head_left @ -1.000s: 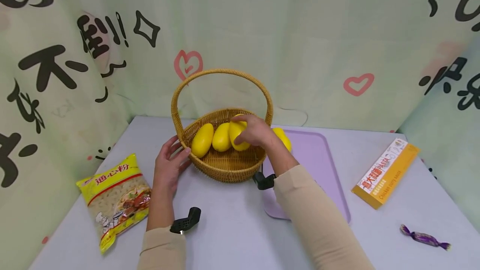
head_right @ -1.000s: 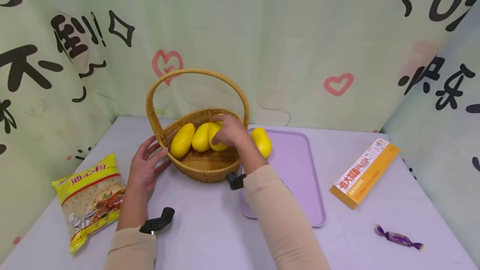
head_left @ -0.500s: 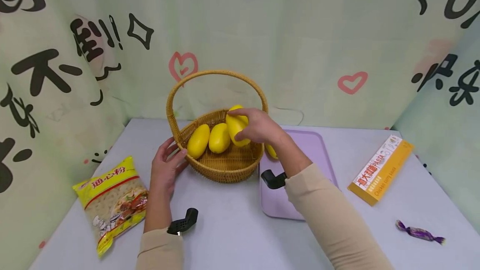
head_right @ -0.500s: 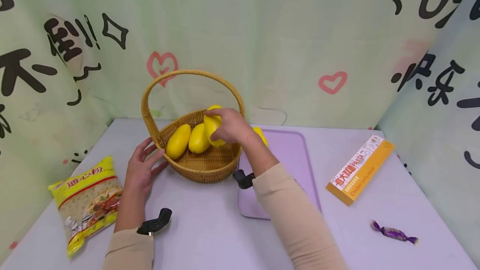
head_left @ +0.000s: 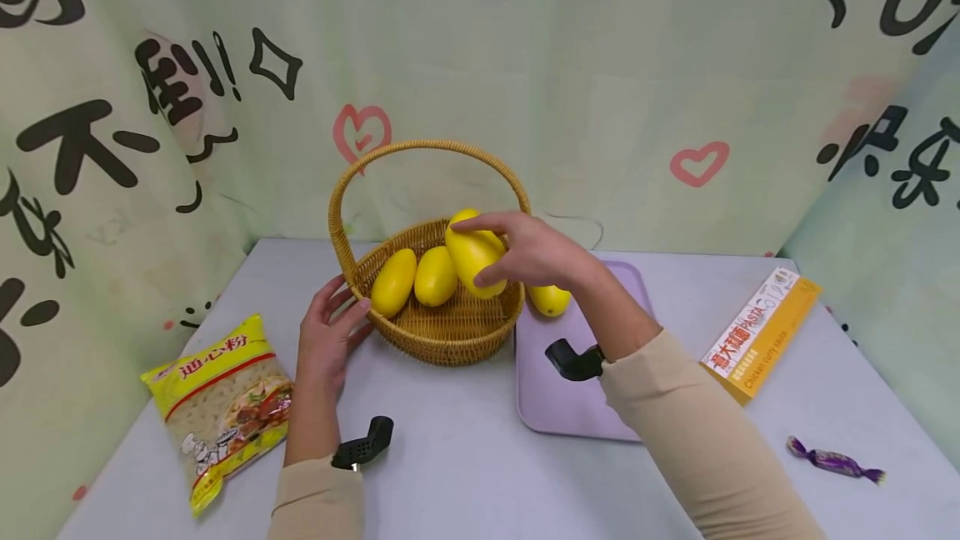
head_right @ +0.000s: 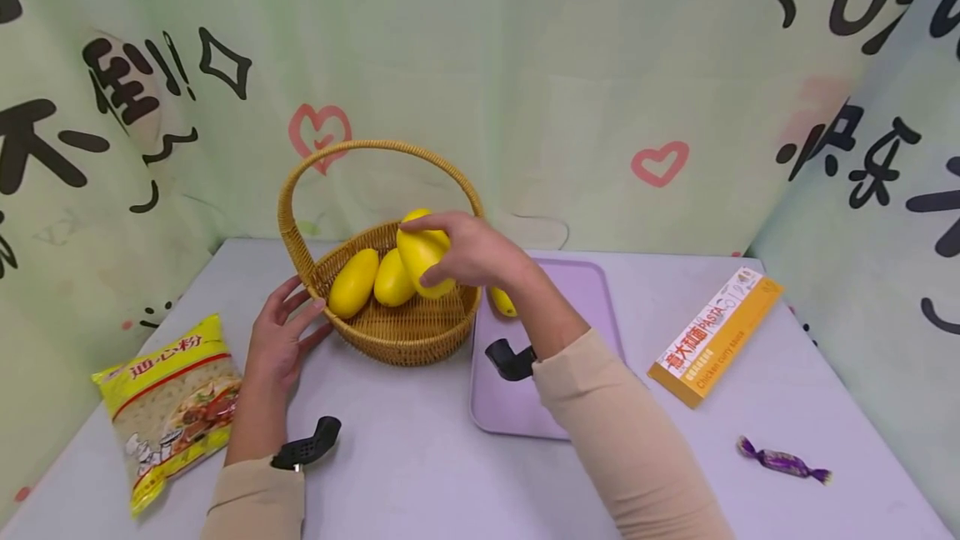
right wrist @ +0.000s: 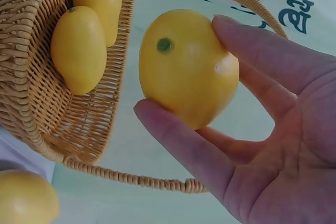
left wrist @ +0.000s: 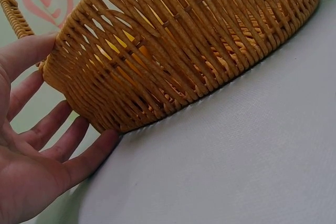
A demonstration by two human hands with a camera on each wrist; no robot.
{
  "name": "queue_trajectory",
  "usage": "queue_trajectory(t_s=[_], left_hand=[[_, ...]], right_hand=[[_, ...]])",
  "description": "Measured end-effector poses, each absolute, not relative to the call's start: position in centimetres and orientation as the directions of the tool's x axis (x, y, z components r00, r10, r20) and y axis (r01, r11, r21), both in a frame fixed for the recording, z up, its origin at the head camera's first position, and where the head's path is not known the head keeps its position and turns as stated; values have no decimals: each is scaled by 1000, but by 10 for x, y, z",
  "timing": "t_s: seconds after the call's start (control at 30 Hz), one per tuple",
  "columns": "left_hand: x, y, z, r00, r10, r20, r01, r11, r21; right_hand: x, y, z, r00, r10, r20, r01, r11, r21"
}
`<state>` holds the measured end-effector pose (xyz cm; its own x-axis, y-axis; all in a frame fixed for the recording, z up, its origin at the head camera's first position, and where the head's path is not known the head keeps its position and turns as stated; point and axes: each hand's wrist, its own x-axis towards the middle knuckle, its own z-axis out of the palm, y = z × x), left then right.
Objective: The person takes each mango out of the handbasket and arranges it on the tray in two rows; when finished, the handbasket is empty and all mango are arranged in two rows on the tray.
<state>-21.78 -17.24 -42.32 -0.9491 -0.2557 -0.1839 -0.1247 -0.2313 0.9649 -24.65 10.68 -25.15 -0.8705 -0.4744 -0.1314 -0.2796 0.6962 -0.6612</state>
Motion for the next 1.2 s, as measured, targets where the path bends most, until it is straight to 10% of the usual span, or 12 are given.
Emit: queue_trajectory(t_s=[1.2], left_hand=[[-218, -171, -422, -947, -257, -195, -135, -232, 963]], right_hand=[[-200, 170, -245, -891, -439, -118, -246, 684, -687]])
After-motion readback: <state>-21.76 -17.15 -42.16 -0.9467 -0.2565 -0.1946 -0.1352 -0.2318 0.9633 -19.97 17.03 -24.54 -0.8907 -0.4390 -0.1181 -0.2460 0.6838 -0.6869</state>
